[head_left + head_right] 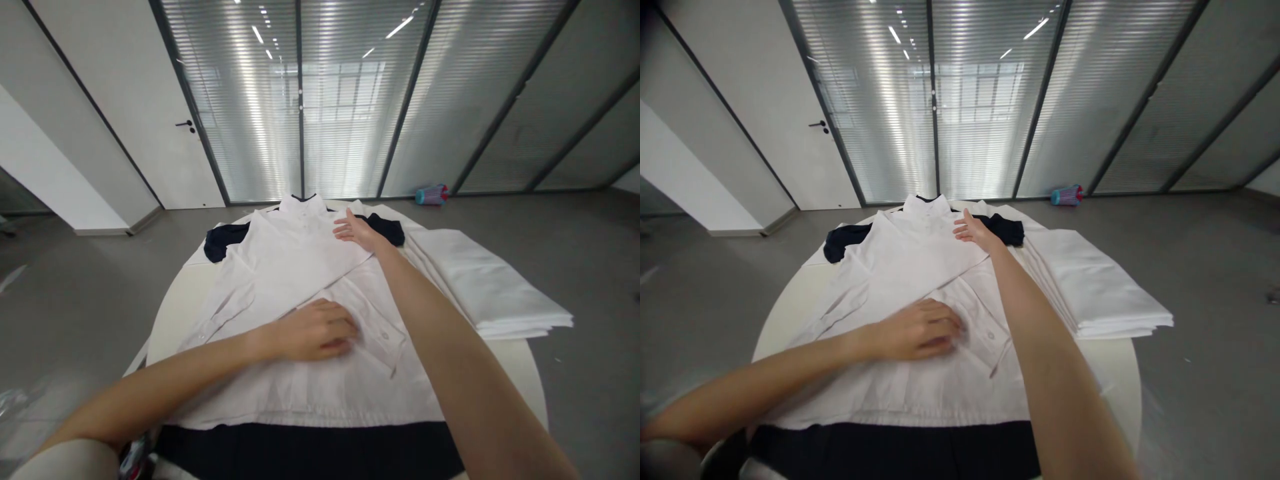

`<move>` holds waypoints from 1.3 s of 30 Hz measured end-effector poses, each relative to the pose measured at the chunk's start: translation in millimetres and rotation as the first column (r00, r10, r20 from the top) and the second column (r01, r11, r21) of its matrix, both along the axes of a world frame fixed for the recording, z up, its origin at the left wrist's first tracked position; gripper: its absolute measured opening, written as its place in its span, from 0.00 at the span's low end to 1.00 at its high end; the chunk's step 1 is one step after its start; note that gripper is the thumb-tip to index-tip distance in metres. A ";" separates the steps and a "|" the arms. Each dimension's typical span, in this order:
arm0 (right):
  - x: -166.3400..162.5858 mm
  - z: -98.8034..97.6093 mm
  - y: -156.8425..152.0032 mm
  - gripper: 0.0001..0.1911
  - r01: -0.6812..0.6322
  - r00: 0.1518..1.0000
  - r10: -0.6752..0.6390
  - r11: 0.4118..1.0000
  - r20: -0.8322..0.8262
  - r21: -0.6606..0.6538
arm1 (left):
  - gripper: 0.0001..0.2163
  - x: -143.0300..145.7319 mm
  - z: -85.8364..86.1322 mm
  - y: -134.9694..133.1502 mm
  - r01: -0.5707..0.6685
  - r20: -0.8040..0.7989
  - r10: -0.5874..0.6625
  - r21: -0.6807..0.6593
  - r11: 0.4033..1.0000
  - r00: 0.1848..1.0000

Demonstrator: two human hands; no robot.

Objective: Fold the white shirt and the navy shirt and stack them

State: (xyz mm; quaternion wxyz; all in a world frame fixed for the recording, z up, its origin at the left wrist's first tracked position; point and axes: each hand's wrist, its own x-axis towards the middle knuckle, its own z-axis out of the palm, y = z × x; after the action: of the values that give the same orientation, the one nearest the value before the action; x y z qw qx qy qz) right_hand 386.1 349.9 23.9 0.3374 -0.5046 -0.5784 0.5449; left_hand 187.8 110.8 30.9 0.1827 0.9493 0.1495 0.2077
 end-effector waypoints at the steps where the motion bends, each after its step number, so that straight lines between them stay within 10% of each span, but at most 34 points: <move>1: 2.8 4.7 -5.6 0.38 -0.024 0.998 0.025 1.000 0.054 -0.019 | 0.10 12.6 1.9 -5.7 0.090 -0.067 -0.084 0.086 0.992 0.994; 6: 15.1 20.9 -30.4 0.34 -0.125 0.948 0.147 0.987 0.283 -0.097 | 0.15 68.6 3.9 -20.7 0.339 -0.251 -0.265 0.323 0.884 0.931; 18: 52.1 53.0 -104.5 0.22 -0.401 0.715 0.202 0.903 0.670 0.156 | 0.15 131.7 -1.0 -7.4 0.394 -0.254 -0.303 0.522 0.756 0.919; 28: 71.9 50.3 -93.0 0.13 -0.237 0.612 -0.098 0.924 0.785 0.301 | 0.26 143.5 -7.2 0.6 0.404 -0.270 -0.319 0.375 0.834 0.908; 39: 67.4 27.1 -46.9 0.11 -0.060 0.577 -0.270 0.927 0.770 0.370 | 0.09 107.1 15.1 -8.3 0.266 -0.134 -0.236 0.638 0.722 0.963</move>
State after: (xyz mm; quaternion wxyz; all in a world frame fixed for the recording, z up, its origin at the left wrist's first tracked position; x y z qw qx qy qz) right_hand 453.5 303.0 51.1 0.1541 -0.6608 -0.7250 0.1187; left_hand 295.0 102.5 46.0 -0.1352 0.9688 -0.0577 0.1995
